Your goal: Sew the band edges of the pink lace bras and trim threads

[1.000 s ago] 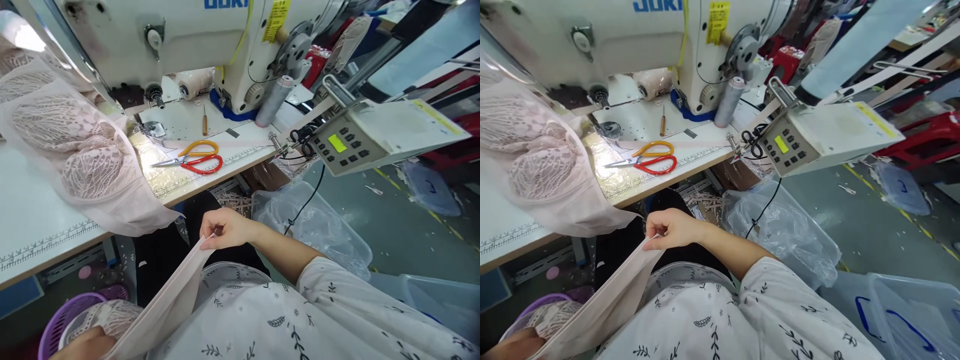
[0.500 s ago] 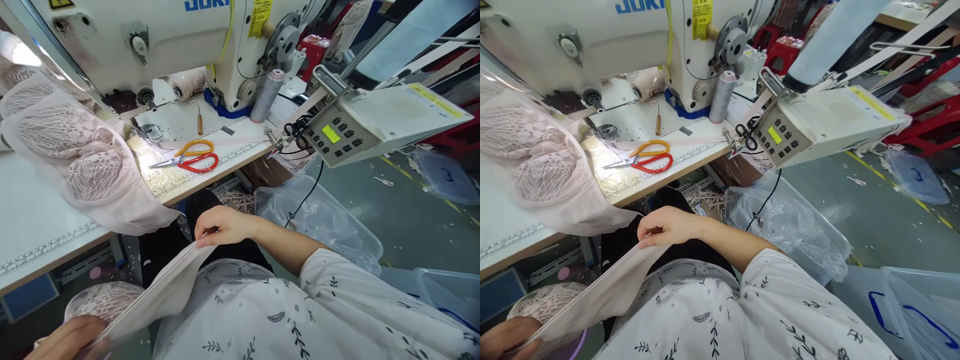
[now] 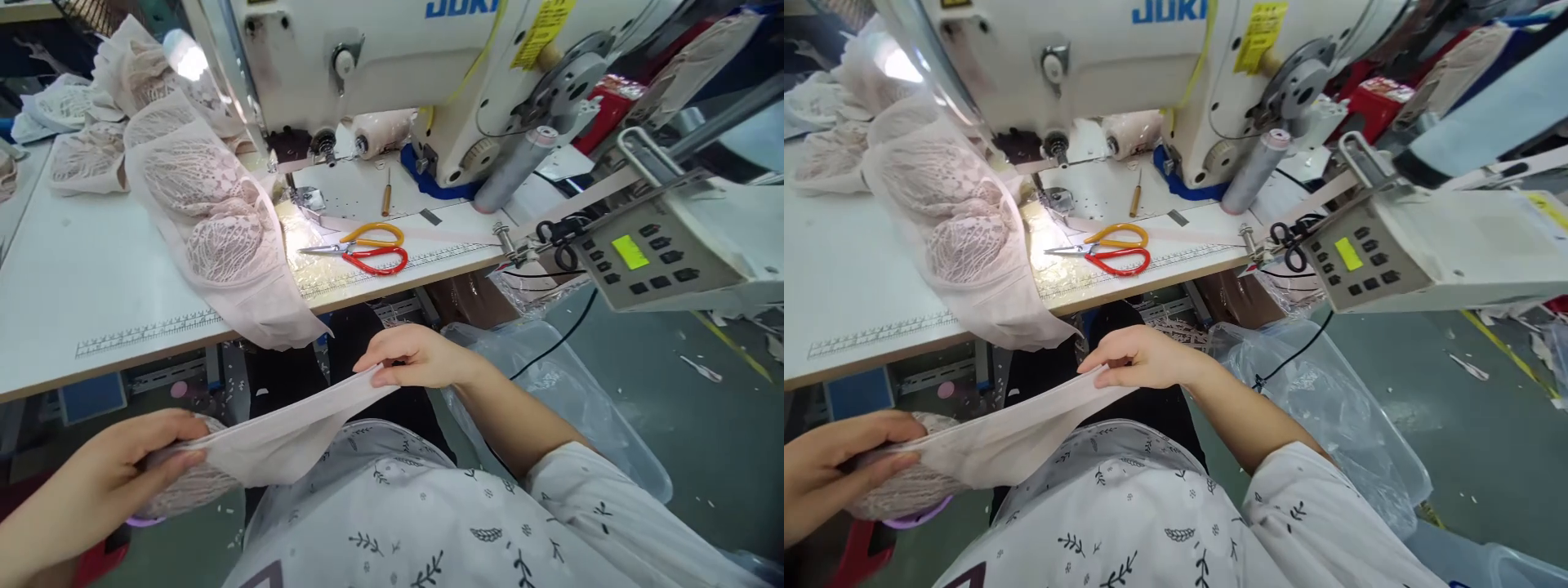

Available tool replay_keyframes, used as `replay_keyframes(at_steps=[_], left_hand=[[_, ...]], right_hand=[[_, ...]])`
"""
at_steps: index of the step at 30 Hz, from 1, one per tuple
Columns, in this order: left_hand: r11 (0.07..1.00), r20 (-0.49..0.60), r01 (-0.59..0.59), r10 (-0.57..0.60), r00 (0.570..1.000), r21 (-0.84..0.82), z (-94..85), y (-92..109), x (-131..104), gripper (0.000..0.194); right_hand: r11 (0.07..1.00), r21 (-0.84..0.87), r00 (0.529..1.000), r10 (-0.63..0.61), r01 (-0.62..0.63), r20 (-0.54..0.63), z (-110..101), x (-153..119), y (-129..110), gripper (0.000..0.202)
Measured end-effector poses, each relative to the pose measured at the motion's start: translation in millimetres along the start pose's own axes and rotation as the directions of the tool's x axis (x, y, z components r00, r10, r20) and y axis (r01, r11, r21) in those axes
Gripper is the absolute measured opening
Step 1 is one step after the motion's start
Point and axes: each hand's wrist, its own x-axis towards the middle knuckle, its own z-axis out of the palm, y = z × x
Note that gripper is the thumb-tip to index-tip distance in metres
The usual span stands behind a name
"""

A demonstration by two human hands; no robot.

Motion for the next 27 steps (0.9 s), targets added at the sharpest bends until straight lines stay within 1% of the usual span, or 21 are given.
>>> replay_keyframes(at_steps=[1,3,5,8,11,13,15,17,20,22,24,25,27], left_hand=[[0.995,0.070,0.026,-0.019,0.997,-0.091,-3.2,1,3,0.032],[0.976,0.181,0.039,0.000,0.983,-0.212,-10.6,3,10,0.023],[0.967,0.241,0.039,0.024,0.970,-0.251,-18.1,5,16,0.021],[0.966,0.279,0.044,0.029,0.960,-0.253,-26.6,11,21,0.025],[0.976,0.249,0.016,0.040,0.968,-0.218,-29.8,19,22,0.025],[0.986,0.199,-0.037,0.069,0.977,-0.162,-29.0,24,20,0.025],[0.993,0.142,-0.090,0.100,0.985,-0.070,-26.4,28,17,0.024],[0.991,0.080,-0.128,0.125,0.989,0.038,-22.7,32,13,0.023],[0.977,-0.003,-0.133,0.136,0.991,0.167,-17.6,36,8,0.021],[0.971,-0.023,-0.126,0.133,0.991,0.201,-17.4,37,7,0.023],[0.966,-0.021,-0.127,0.135,0.991,0.227,-23.7,34,10,0.028],[0.960,-0.020,-0.130,0.140,0.990,0.248,-30.2,32,13,0.030],[0.938,-0.034,-0.140,0.159,0.987,0.317,-51.2,27,21,0.031]], right_hand=[[1.000,-0.023,1.000,-0.005,0.005,0.013,-1,-1,0,0.022],[0.996,-0.085,1.000,0.017,-0.015,0.023,-2,-2,-2,0.020],[0.990,-0.134,0.998,0.055,-0.052,0.017,-3,-2,-4,0.019],[0.980,-0.153,0.991,0.132,-0.129,0.013,-5,-1,-8,0.018],[0.969,-0.166,0.983,0.185,-0.182,0.007,-5,0,-12,0.016],[0.968,-0.179,0.984,0.180,-0.177,0.001,-5,1,-14,0.014],[0.972,-0.187,0.989,0.145,-0.145,-0.013,-4,2,-15,0.012],[0.978,-0.187,0.996,0.083,-0.090,-0.044,-3,2,-14,0.013],[0.982,-0.190,0.993,-0.009,-0.015,-0.121,-1,2,-12,0.011],[0.980,-0.201,0.989,-0.032,0.002,-0.147,-1,4,-11,0.010],[0.976,-0.219,0.990,-0.032,0.000,-0.141,-4,10,-10,0.009],[0.972,-0.234,0.990,-0.026,-0.007,-0.135,-6,16,-10,0.009],[0.960,-0.278,0.989,-0.019,-0.023,-0.147,-13,32,-12,0.010]])
